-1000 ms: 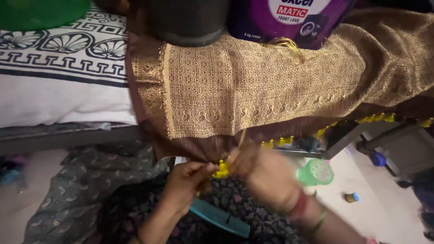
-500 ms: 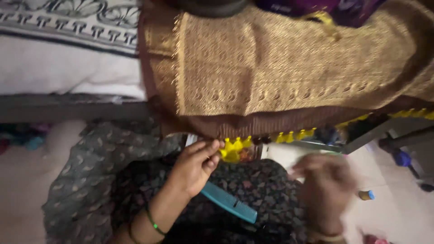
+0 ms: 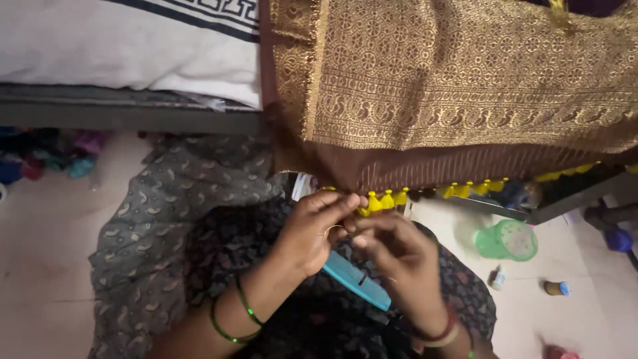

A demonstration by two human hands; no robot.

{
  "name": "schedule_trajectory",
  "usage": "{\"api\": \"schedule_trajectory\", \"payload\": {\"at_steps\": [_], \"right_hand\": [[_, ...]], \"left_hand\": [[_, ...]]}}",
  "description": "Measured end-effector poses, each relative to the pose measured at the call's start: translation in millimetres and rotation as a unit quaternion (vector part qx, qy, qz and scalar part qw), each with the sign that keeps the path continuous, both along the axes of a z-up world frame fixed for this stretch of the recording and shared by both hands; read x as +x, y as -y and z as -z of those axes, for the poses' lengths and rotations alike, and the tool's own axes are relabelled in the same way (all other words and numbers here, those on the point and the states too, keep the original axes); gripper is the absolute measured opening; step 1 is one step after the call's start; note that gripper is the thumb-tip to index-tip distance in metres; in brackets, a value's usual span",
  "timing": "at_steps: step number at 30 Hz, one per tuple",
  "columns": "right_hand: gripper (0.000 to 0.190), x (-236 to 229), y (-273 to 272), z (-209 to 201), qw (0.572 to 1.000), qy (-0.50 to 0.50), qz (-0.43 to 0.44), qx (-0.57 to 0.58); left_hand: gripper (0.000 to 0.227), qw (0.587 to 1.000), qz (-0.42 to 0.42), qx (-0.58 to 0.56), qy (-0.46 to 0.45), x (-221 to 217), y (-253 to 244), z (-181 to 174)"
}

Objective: Manually attaching yellow decorative tassels to the border of a brown and gold saree using a needle and thread.

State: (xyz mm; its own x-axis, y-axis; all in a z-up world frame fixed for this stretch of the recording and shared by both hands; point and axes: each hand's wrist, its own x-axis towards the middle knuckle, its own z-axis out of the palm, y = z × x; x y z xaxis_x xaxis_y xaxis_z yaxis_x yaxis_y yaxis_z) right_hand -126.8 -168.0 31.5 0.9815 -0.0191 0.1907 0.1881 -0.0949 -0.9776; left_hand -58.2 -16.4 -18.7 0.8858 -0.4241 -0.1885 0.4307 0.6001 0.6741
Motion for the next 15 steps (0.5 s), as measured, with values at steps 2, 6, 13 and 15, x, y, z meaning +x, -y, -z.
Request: {"api": "schedule_trajectory", "payload": {"at_steps": [2, 6, 13, 15], "right_hand": [[0.024, 2, -6, 14, 0.999, -0.015, -0.006, 0.044], [0.032, 3, -11, 27, 0.989, -0.017, -0.017, 0.148], [0.023, 2, -10, 11, 0.98, -0.073, -0.016, 0.186], [0.019, 5, -8, 8, 0.968, -0.131, -0.025, 0.212]], "left_hand": [[0.019, 1.0, -0.006, -0.01, 0.015, -1, -1, 2], [0.018, 1.0, -0.015, -0.001, 0.019, -1, -2, 4], [0.019, 0.999, -0.009, -0.031, -0.008, -2, 1, 4], [0.02, 0.999, 0.005, -0.05, 0.018, -2, -2, 7]]}}
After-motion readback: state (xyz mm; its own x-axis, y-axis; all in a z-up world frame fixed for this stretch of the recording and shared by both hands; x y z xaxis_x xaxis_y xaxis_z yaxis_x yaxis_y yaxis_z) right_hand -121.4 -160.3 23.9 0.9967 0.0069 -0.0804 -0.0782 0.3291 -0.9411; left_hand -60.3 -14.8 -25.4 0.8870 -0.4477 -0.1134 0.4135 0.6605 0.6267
